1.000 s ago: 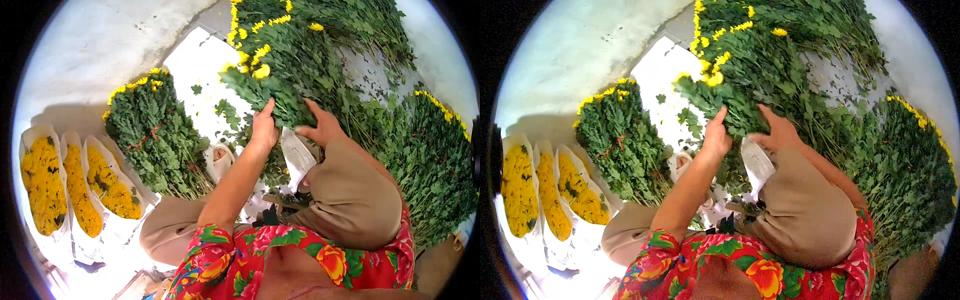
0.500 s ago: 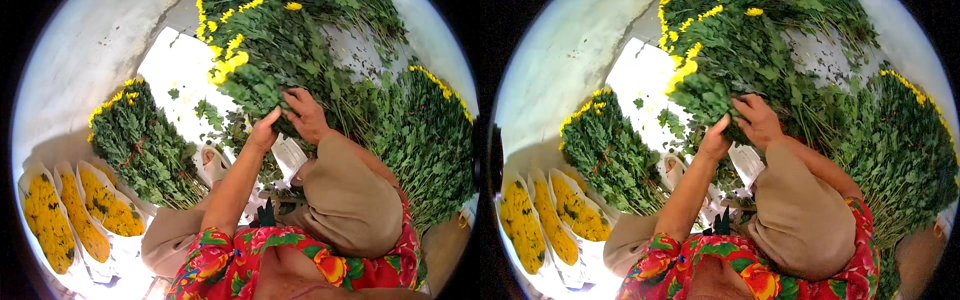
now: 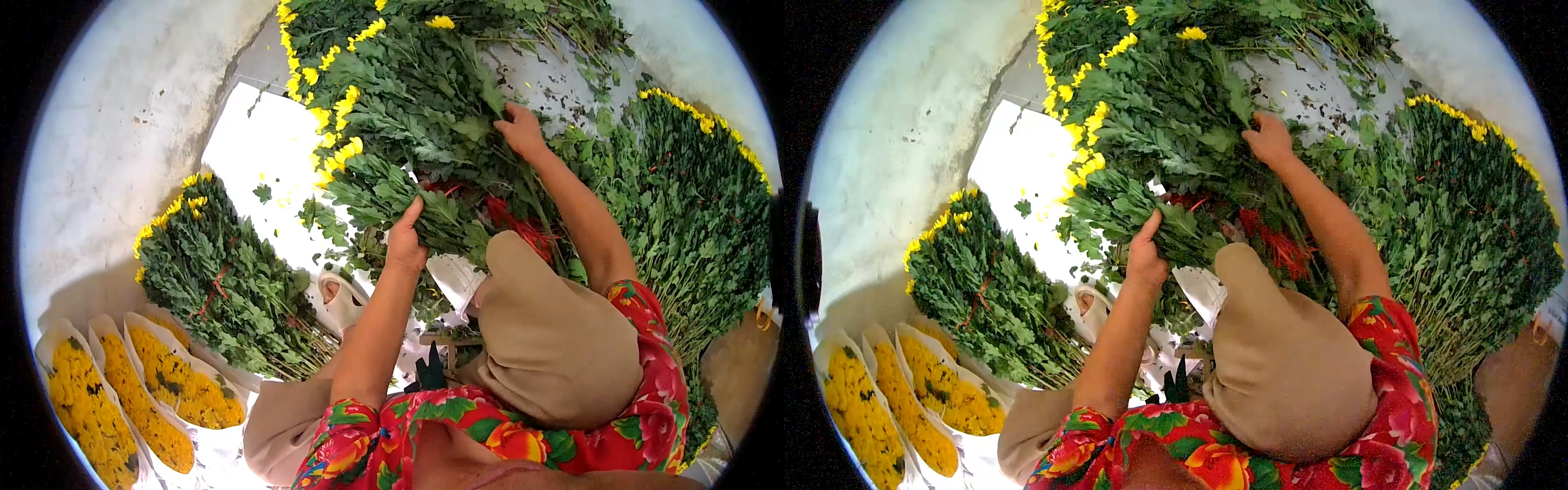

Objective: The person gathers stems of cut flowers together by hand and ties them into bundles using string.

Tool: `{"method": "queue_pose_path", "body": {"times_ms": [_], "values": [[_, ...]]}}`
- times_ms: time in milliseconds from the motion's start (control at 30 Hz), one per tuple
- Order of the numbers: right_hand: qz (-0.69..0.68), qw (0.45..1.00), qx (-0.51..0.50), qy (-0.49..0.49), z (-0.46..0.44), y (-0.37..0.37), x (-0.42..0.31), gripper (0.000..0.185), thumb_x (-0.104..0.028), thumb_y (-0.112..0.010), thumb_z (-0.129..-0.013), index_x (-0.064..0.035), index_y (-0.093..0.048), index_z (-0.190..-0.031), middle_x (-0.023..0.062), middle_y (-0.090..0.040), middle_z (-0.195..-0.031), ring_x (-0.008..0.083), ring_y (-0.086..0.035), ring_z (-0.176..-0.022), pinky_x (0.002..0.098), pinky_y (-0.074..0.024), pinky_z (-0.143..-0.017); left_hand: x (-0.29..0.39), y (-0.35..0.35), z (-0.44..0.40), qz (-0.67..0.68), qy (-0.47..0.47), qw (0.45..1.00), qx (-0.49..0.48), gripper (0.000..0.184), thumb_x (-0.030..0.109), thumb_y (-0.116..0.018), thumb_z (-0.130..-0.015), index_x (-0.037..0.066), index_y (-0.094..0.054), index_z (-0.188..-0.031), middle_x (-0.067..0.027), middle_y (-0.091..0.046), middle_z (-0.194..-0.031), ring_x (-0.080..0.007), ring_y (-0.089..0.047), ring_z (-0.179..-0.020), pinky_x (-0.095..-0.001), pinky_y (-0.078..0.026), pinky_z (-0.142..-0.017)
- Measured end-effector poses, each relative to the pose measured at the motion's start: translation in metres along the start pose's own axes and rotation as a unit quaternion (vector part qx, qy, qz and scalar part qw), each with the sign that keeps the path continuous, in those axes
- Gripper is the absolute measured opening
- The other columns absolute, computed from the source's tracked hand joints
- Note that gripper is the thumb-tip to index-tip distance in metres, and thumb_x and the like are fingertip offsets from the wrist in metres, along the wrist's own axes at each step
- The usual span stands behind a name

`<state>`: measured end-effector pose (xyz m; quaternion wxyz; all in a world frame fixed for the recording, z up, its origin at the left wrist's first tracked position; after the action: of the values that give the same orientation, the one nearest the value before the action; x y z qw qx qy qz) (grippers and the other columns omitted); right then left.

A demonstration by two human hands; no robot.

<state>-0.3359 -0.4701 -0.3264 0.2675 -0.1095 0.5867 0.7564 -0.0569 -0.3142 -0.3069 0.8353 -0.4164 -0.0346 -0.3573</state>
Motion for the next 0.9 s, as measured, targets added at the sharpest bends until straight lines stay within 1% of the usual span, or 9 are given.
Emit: {"method": "queue_pose_path", "body": {"times_ms": [67,133,200,433,500,667,733,800,900], "values": [[-0.033,0.997,0.067,0.009,0.01,0.024,0.004,0.055,-0.032,-0.07,-0.081,0.0012,-0.057,-0.124,0.0217,-0.064,-0.117,0.0401,-0.06,-0.108,0.0456,-0.0481,-0.094,0.005,-0.006,0.001,-0.002,-0.011,0.999,-0.03,0.036,0.019,-0.057,-0.096,0.006,-0.056,-0.13,-0.0102,-0.062,-0.124,-0.0264,-0.061,-0.11,-0.0429,-0.05,-0.096],[-0.022,0.999,0.004,-0.032,0.035,0.031,0.004,0.055,-0.029,-0.067,-0.084,0.0004,-0.055,-0.129,0.0219,-0.059,-0.128,0.04,-0.057,-0.115,0.0432,-0.0465,-0.097,0.014,-0.01,0.005,0.003,-0.024,0.999,-0.034,0.036,0.019,-0.057,-0.097,0.005,-0.056,-0.129,-0.0113,-0.062,-0.124,-0.0271,-0.061,-0.11,-0.0432,-0.049,-0.097],[-0.115,0.966,0.172,0.156,0.067,0.059,-0.015,0.051,-0.021,-0.063,-0.086,-0.0044,-0.054,-0.133,0.0214,-0.059,-0.124,0.0393,-0.058,-0.112,0.0422,-0.0466,-0.096,0.019,-0.011,0.004,0.005,-0.03,0.999,-0.043,0.036,0.019,-0.057,-0.097,0.004,-0.056,-0.129,-0.0117,-0.062,-0.124,-0.0273,-0.061,-0.11,-0.0434,-0.049,-0.097],[-0.145,0.951,0.077,0.261,0.164,0.042,-0.112,0.061,0.006,-0.056,-0.079,-0.0133,-0.051,-0.137,0.0169,-0.058,-0.11,0.0366,-0.061,-0.101,0.037,-0.0499,-0.087,0.049,-0.024,0.012,-0.019,-0.051,0.998,-0.017,0.04,0.02,-0.056,-0.097,0.001,-0.053,-0.132,-0.0117,-0.061,-0.127,-0.0267,-0.06,-0.114,-0.0424,-0.048,-0.099],[-0.146,0.965,0.018,0.216,0.171,0.017,-0.111,0.068,0.02,-0.046,-0.075,-0.0099,-0.052,-0.136,0.0139,-0.058,-0.106,0.03,-0.059,-0.094,0.0265,-0.0426,-0.083,0.047,-0.021,0.012,-0.03,-0.028,0.999,0.0,0.045,0.025,-0.059,-0.096,0.001,-0.052,-0.133,-0.0118,-0.06,-0.128,-0.0277,-0.059,-0.115,-0.0431,-0.047,-0.1],[-0.1,0.969,-0.026,0.225,0.191,-0.01,-0.127,0.072,0.019,-0.051,-0.073,-0.0143,-0.052,-0.137,0.0122,-0.054,-0.102,0.0323,-0.058,-0.084,0.0264,-0.0448,-0.075,0.05,-0.008,0.011,0.021,-0.045,0.999,-0.002,0.046,0.028,-0.06,-0.096,0.0,-0.053,-0.131,-0.0123,-0.06,-0.128,-0.0281,-0.059,-0.114,-0.0432,-0.047,-0.1],[0.002,0.965,-0.038,0.259,0.197,-0.018,-0.134,0.078,0.014,-0.055,-0.072,-0.0263,-0.051,-0.138,0.0103,-0.056,-0.105,0.0353,-0.06,-0.084,0.0364,-0.0509,-0.071,0.053,-0.006,0.015,0.033,-0.054,0.998,0.003,0.046,0.028,-0.06,-0.095,0.0,-0.053,-0.131,-0.0123,-0.06,-0.127,-0.028,-0.059,-0.114,-0.0432,-0.047,-0.099],[0.035,0.959,-0.045,0.279,0.196,-0.025,-0.133,0.071,0.007,-0.058,-0.075,-0.0237,-0.05,-0.139,0.01,-0.058,-0.104,0.0338,-0.062,-0.085,0.0375,-0.0516,-0.071,0.05,0.0,0.02,0.021,-0.037,0.998,0.04,0.044,0.026,-0.064,-0.093,0.0,-0.056,-0.127,-0.0125,-0.061,-0.126,-0.0282,-0.059,-0.113,-0.044,-0.047,-0.099],[0.128,0.908,-0.23,0.327,0.199,-0.055,-0.15,0.058,-0.009,-0.063,-0.081,-0.0117,-0.048,-0.137,0.0115,-0.059,-0.113,0.0344,-0.062,-0.094,0.0414,-0.0525,-0.077,0.041,0.034,-0.003,0.002,-0.04,0.997,0.067,0.042,0.021,-0.068,-0.089,-0.001,-0.058,-0.123,-0.0131,-0.064,-0.118,-0.0289,-0.064,-0.104,-0.0443,-0.051,-0.094]]}}
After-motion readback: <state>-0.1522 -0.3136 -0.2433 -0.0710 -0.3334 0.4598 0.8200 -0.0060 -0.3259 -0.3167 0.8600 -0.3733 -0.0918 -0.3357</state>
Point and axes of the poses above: each hand's wrist, its own z-axis away from the middle knuckle, its own y-axis out of the back of the hand, x = y × z, the point moved 10 cm from there along -z, towards the middle knuckle
